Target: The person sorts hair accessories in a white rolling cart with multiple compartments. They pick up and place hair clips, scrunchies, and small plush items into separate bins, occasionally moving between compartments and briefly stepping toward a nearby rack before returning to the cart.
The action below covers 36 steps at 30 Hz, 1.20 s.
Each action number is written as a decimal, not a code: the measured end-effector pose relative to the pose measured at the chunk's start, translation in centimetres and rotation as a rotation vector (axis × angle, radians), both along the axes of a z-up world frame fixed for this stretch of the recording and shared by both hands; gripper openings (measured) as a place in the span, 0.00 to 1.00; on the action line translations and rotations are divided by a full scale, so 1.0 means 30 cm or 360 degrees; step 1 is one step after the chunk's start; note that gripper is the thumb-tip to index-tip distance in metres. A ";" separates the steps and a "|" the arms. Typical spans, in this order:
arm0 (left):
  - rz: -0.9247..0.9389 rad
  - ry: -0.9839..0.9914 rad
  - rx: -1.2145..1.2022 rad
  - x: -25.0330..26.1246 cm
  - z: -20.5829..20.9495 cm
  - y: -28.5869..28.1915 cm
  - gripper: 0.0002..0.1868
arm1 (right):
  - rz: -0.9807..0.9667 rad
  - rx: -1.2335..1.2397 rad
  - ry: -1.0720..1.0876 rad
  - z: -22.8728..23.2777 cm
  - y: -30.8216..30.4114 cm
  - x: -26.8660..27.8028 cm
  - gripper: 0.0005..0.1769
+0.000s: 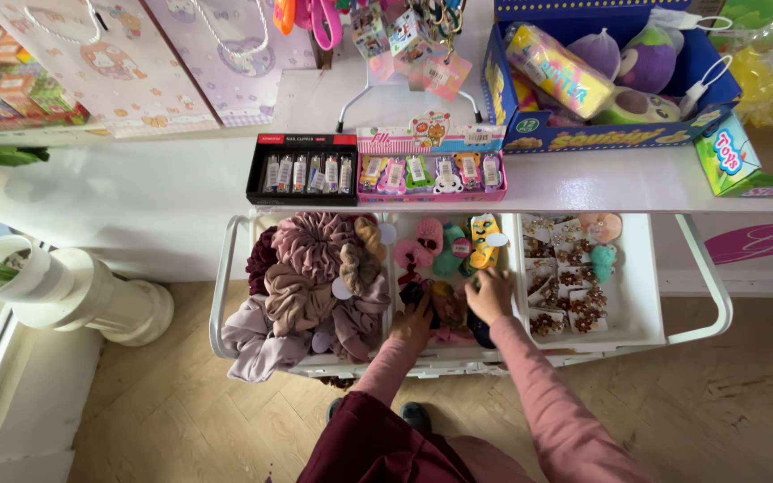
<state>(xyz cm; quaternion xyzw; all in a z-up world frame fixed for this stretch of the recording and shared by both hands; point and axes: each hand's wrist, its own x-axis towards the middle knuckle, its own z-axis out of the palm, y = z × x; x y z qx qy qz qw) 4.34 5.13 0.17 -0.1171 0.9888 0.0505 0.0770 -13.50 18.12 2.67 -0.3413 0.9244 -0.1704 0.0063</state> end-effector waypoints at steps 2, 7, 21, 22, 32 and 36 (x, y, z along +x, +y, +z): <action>0.0002 -0.0046 0.0002 0.000 -0.034 0.000 0.28 | -0.0152 -0.0117 -0.0580 -0.009 0.008 -0.018 0.16; -0.0047 0.0111 0.0029 -0.008 -0.057 -0.015 0.21 | 0.0529 0.0049 -0.0871 -0.024 -0.045 0.029 0.27; -0.0156 0.0220 0.0103 0.006 -0.011 -0.024 0.14 | 0.0715 -0.0593 -0.1530 0.190 -0.399 -0.099 0.13; -0.0031 0.0139 0.0473 -0.014 0.013 -0.049 0.16 | 0.0522 -0.0542 -0.1797 0.169 -0.435 -0.102 0.15; -0.0011 0.0651 -0.0297 -0.146 0.181 -0.212 0.43 | 0.0329 -0.0799 -0.0813 0.130 -0.384 -0.246 0.24; 0.0085 0.0658 -0.0364 -0.194 0.132 -0.211 0.44 | 0.0196 -0.0682 -0.0537 0.206 -0.183 -0.266 0.12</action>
